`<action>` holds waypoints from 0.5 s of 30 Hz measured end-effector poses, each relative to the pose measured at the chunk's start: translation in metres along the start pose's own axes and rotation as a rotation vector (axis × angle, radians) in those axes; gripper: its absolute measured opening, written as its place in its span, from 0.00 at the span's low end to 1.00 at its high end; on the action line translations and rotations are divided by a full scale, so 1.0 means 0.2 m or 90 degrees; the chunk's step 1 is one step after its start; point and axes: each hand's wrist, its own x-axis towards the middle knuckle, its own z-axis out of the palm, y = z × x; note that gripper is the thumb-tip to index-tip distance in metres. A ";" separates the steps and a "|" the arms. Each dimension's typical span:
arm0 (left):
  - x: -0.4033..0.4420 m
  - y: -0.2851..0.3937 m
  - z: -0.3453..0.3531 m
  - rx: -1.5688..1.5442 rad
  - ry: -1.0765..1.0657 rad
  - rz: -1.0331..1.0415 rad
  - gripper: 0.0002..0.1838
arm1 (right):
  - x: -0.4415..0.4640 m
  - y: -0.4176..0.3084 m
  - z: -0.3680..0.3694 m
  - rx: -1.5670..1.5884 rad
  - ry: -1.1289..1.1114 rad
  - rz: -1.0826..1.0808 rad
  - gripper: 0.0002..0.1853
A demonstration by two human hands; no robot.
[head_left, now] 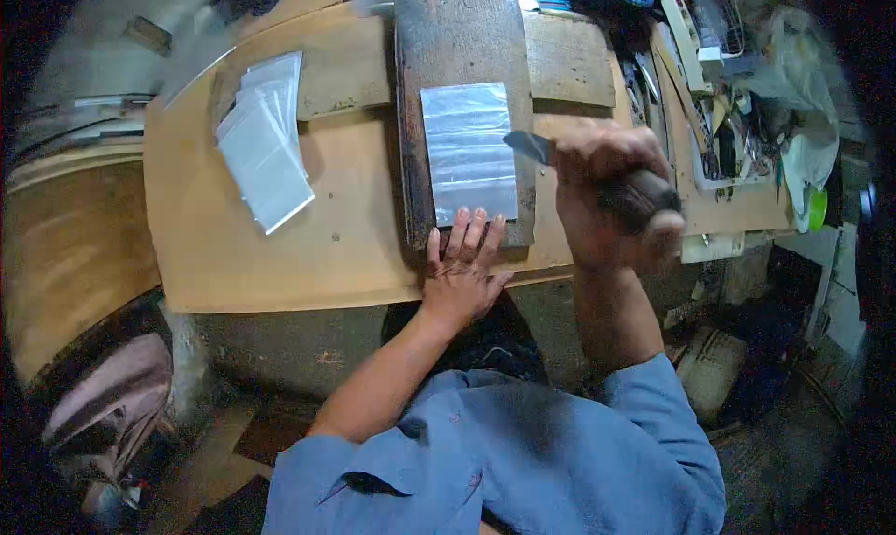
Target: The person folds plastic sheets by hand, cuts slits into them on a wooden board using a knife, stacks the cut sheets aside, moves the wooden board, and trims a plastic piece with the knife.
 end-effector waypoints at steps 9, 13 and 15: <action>-0.03 -0.02 0.06 -0.008 0.016 -0.007 0.44 | -0.18 -0.06 0.21 -0.104 0.051 0.095 0.37; -0.05 -0.03 0.08 -0.010 -0.014 -0.002 0.44 | -0.22 -0.05 0.29 -0.235 0.149 0.145 0.38; -0.05 -0.03 0.07 0.004 -0.007 0.013 0.43 | -0.17 -0.01 0.26 -0.180 0.107 0.146 0.38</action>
